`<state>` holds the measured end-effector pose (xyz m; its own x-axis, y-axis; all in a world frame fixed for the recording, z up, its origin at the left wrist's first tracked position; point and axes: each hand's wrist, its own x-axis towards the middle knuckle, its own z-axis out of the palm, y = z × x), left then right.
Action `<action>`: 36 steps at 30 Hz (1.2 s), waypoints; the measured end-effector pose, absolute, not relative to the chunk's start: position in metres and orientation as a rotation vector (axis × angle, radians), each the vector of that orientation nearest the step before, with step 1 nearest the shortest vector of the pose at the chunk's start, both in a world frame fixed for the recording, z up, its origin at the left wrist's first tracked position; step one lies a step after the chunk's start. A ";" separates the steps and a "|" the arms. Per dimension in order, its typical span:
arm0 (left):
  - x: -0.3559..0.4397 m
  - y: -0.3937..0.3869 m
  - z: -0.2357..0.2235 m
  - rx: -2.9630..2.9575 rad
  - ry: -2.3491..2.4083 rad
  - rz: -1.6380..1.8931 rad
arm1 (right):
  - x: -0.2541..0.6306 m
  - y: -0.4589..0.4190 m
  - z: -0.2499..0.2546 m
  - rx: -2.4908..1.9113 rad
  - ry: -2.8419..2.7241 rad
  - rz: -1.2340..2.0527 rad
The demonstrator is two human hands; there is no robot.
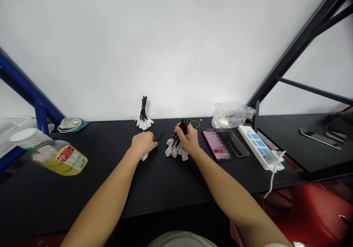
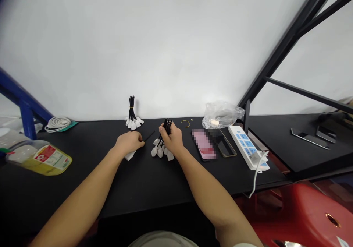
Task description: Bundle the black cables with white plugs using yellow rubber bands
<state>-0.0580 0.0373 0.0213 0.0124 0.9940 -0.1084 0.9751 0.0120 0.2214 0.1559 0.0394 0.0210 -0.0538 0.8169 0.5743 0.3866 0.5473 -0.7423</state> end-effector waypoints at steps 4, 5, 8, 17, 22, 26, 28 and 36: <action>-0.052 0.036 0.019 2.040 2.058 0.119 | 0.156 0.040 0.020 -1.017 -1.659 0.504; -0.051 0.036 0.019 2.047 2.061 0.147 | 0.156 0.040 0.020 -1.019 -1.656 0.503; -0.045 0.034 0.023 2.073 2.037 0.355 | 0.157 0.040 0.019 -1.025 -1.651 0.493; -0.018 0.019 0.021 2.168 1.338 1.214 | 0.155 0.040 0.019 -0.992 -1.677 0.542; -0.008 0.017 0.011 1.987 1.265 1.207 | 0.158 0.040 0.015 -0.865 -1.733 0.581; -0.007 0.018 0.009 1.943 1.299 1.217 | 0.158 0.040 0.014 -0.813 -1.756 0.580; -0.007 0.017 0.009 1.946 1.274 1.228 | 0.156 0.039 0.015 -0.902 -1.754 0.513; -0.006 0.014 0.004 1.911 0.984 1.228 | 0.151 0.031 0.023 -0.918 -1.740 0.514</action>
